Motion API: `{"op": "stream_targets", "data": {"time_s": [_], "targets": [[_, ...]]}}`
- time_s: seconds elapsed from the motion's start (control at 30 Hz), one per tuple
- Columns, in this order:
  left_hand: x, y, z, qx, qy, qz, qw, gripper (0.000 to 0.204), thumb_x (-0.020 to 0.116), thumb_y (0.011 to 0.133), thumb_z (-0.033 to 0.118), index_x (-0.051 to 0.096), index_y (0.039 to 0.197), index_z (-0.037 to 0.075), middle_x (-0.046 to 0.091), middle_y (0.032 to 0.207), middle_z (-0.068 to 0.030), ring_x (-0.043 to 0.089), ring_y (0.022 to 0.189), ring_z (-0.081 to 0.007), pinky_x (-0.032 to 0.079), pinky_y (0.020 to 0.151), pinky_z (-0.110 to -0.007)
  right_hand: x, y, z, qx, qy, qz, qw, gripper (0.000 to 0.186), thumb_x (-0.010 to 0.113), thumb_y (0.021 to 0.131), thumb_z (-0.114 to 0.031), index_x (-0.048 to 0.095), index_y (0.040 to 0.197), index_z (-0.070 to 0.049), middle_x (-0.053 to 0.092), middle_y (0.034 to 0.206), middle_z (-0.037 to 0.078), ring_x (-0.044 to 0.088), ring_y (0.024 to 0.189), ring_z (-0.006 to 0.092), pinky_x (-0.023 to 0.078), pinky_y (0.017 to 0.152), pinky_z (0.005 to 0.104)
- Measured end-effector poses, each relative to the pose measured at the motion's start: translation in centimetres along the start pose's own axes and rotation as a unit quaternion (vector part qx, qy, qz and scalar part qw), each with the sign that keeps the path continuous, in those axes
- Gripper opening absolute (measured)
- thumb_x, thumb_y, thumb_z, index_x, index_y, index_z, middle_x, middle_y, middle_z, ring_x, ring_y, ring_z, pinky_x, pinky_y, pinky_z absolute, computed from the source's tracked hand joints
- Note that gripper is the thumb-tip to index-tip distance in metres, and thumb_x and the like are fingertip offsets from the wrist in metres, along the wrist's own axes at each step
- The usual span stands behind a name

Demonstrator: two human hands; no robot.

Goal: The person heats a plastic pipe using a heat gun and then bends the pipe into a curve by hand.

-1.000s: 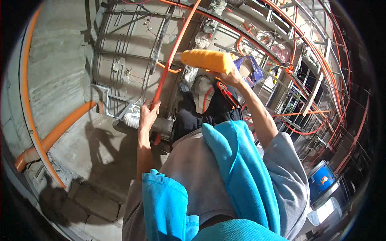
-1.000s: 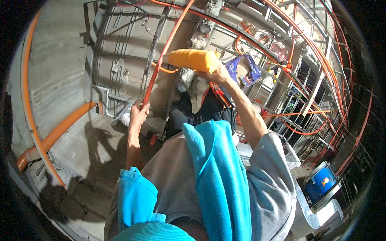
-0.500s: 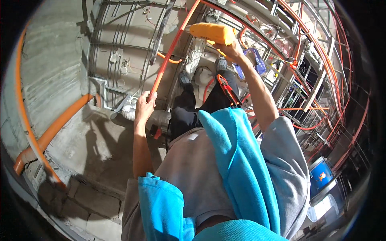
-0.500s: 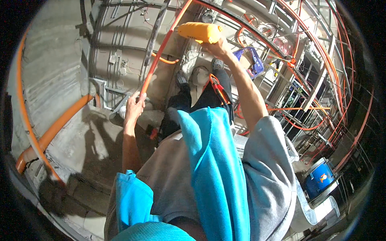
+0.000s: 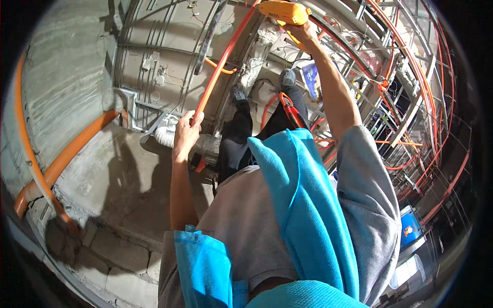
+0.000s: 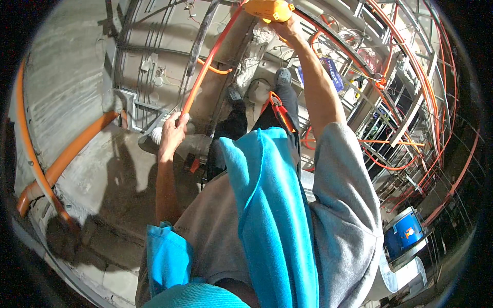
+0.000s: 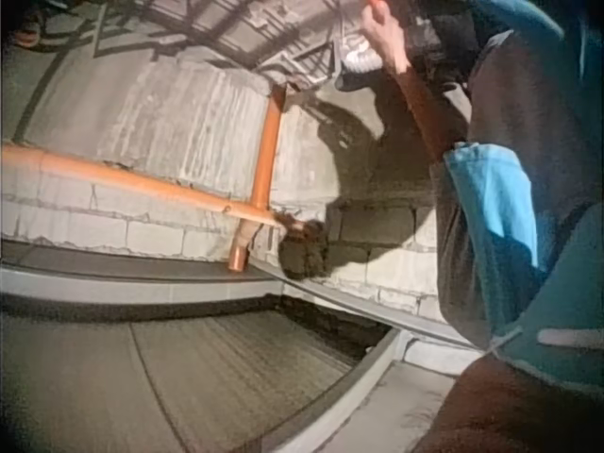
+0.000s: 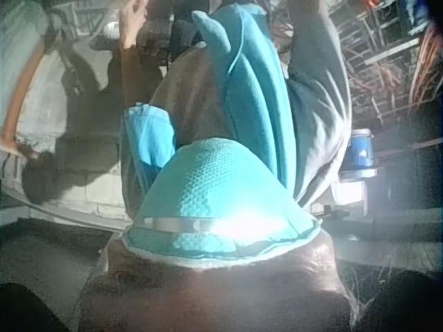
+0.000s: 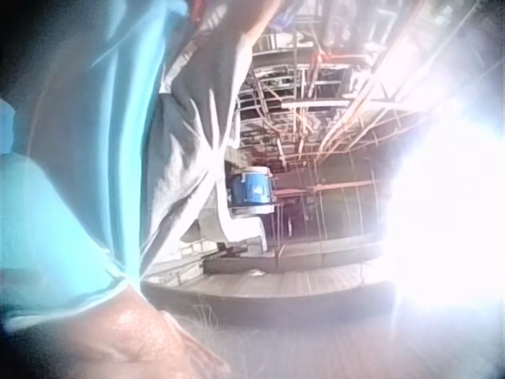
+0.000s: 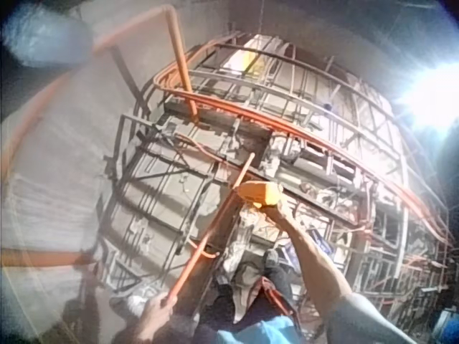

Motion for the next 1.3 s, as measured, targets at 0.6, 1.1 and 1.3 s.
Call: {"op": "stream_targets", "data": {"time_s": [0.6, 1.1, 1.3], "targets": [[2.4, 0.6, -2.1, 0.15, -0.006, 0.118, 0.982, 0.039, 0.068, 0.097, 0.039, 0.068, 0.103, 0.001, 0.055, 0.067, 0.0009, 0.048, 0.061, -0.0087, 0.039, 0.055, -0.029, -0.5, -8.5, -2.2, 0.063, -0.109, -0.113, 0.986, 0.044, 0.082, 0.079, -0.023, 0.066, 0.116, -0.004, 0.072, 0.1, 0.009, 0.067, 0.091, 0.019, 0.055, 0.082, 0.0352], [2.4, 1.2, -2.3, 0.126, -0.08, 0.072, 0.986, 0.035, 0.071, 0.095, 0.03, 0.062, 0.106, -0.002, 0.059, 0.066, -0.006, 0.049, 0.058, -0.0122, 0.041, 0.053, -0.033, 2.0, -15.5, -5.5, -0.041, -0.062, -0.177, 0.981, 0.049, 0.081, 0.083, -0.029, 0.064, 0.122, -0.006, 0.071, 0.112, 0.011, 0.067, 0.101, 0.0226, 0.054, 0.09, 0.0368], [2.2, 1.8, -4.0, 0.17, -0.075, 0.095, 0.978, 0.026, 0.07, 0.096, 0.022, 0.063, 0.105, -0.001, 0.062, 0.067, -0.0046, 0.052, 0.058, -0.0115, 0.042, 0.053, -0.032, 3.4, -18.1, -8.7, -0.119, -0.112, -0.202, 0.966, 0.049, 0.083, 0.08, -0.035, 0.066, 0.116, -0.008, 0.072, 0.104, 0.012, 0.07, 0.097, 0.0276, 0.055, 0.088, 0.0388]]}}
Point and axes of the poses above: each hand's wrist, its own y-axis towards the middle knuckle, its own x-axis out of the palm, z = x × y, the point moved 3 cm from there along y, towards the middle knuckle
